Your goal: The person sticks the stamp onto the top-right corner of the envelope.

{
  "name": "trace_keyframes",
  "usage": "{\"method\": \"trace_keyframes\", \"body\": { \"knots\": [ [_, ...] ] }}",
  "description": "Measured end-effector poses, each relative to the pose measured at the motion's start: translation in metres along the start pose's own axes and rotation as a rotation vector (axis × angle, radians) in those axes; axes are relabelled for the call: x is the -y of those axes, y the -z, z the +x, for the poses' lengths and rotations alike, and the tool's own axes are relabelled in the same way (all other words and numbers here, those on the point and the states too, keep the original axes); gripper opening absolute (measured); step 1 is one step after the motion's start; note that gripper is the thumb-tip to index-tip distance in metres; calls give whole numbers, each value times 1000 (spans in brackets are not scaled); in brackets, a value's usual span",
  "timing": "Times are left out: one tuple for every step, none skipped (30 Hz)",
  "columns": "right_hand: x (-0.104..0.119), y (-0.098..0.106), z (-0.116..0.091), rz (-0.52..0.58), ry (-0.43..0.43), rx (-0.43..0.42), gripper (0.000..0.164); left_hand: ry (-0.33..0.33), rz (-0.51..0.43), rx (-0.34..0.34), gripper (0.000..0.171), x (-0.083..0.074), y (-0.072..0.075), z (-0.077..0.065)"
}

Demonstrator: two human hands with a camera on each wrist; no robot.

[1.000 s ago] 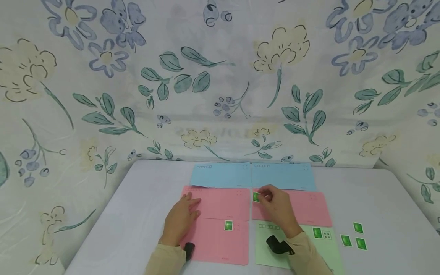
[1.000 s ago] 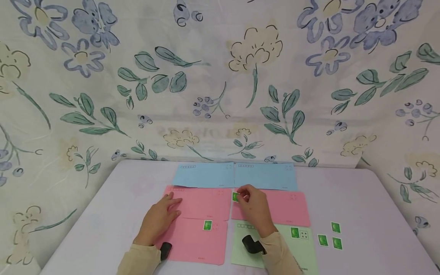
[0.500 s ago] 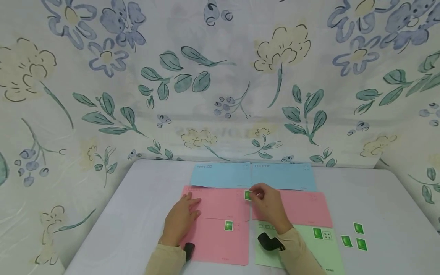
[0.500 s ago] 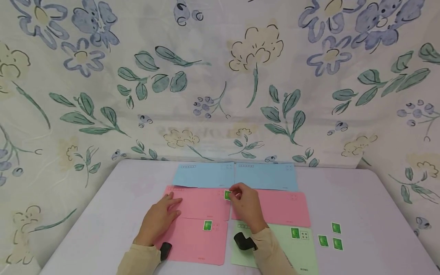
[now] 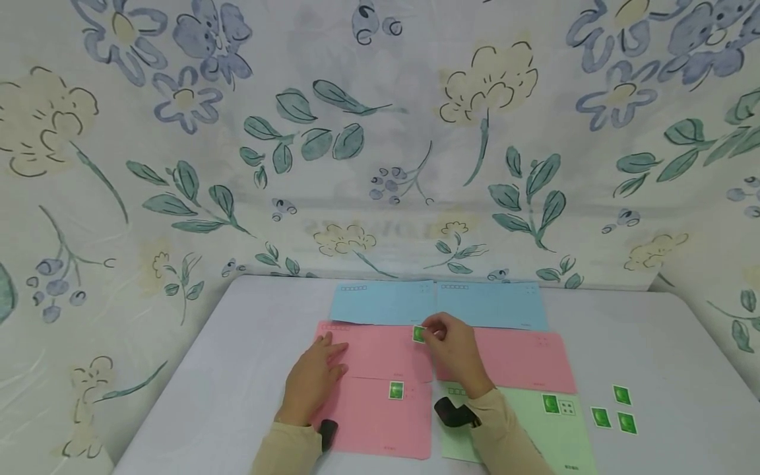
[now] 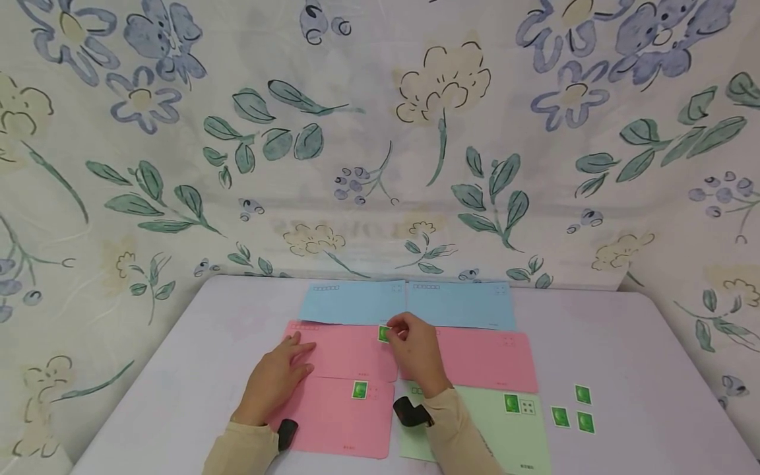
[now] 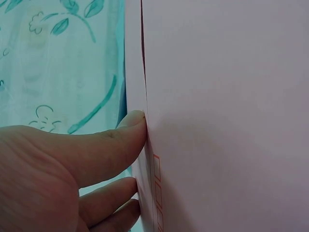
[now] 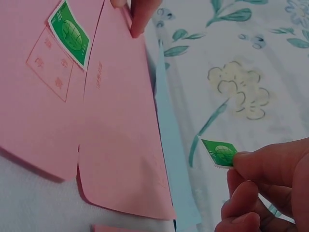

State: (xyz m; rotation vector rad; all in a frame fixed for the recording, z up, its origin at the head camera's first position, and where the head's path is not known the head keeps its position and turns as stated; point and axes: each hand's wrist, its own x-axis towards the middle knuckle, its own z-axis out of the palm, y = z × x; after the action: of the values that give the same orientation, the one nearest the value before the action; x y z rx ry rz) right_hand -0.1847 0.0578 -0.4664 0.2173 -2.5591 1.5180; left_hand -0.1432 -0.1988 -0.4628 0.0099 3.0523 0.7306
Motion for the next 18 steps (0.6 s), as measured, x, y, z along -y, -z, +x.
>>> {"method": "trace_keyframes", "body": {
  "knots": [
    [0,-1,0,3,-2,2,9,1,1,0,41,0,0,0],
    [1,-2,1,4,-6,4,8,1,1,-1,41,-1,0,0],
    [1,-2,2,5,-11,2,9,2,1,-2,41,-1,0,0],
    [1,-3,2,7,-14,0,9,1,2,-3,41,-1,0,0],
    [1,-3,3,8,-16,-2,9,0,3,-4,41,-1,0,0],
    [1,-4,4,3,-18,-7,9,-1,3,-3,41,-1,0,0],
    [1,-4,5,3,-26,-11,9,-2,4,-3,42,-1,0,0],
    [2,-4,7,5,-28,-15,9,-3,4,-3,42,-1,0,0],
    [2,-5,8,9,-29,-15,9,-3,5,-2,42,-1,0,0],
    [2,-5,9,13,-28,-13,10,-5,7,0,42,-1,0,0],
    [2,-6,9,17,-29,-10,10,-8,3,-3,42,0,0,-1],
    [2,-7,10,21,-28,-7,11,-11,-2,-6,41,0,0,-1],
    [2,-8,11,28,-30,-1,11,-15,-5,-10,41,0,0,-1],
    [1,-9,11,30,-32,5,11,-19,-9,-14,40,0,0,-1],
    [1,-10,12,35,-36,11,11,-22,-12,-18,40,0,1,-1],
    [1,-11,12,35,-38,15,11,-27,-14,-22,39,0,1,-1],
    [1,-13,12,39,-39,20,11,-31,-17,-26,39,0,1,-1],
    [0,-14,13,41,-42,24,11,-32,-16,-26,39,0,1,-1]
  ]
}}
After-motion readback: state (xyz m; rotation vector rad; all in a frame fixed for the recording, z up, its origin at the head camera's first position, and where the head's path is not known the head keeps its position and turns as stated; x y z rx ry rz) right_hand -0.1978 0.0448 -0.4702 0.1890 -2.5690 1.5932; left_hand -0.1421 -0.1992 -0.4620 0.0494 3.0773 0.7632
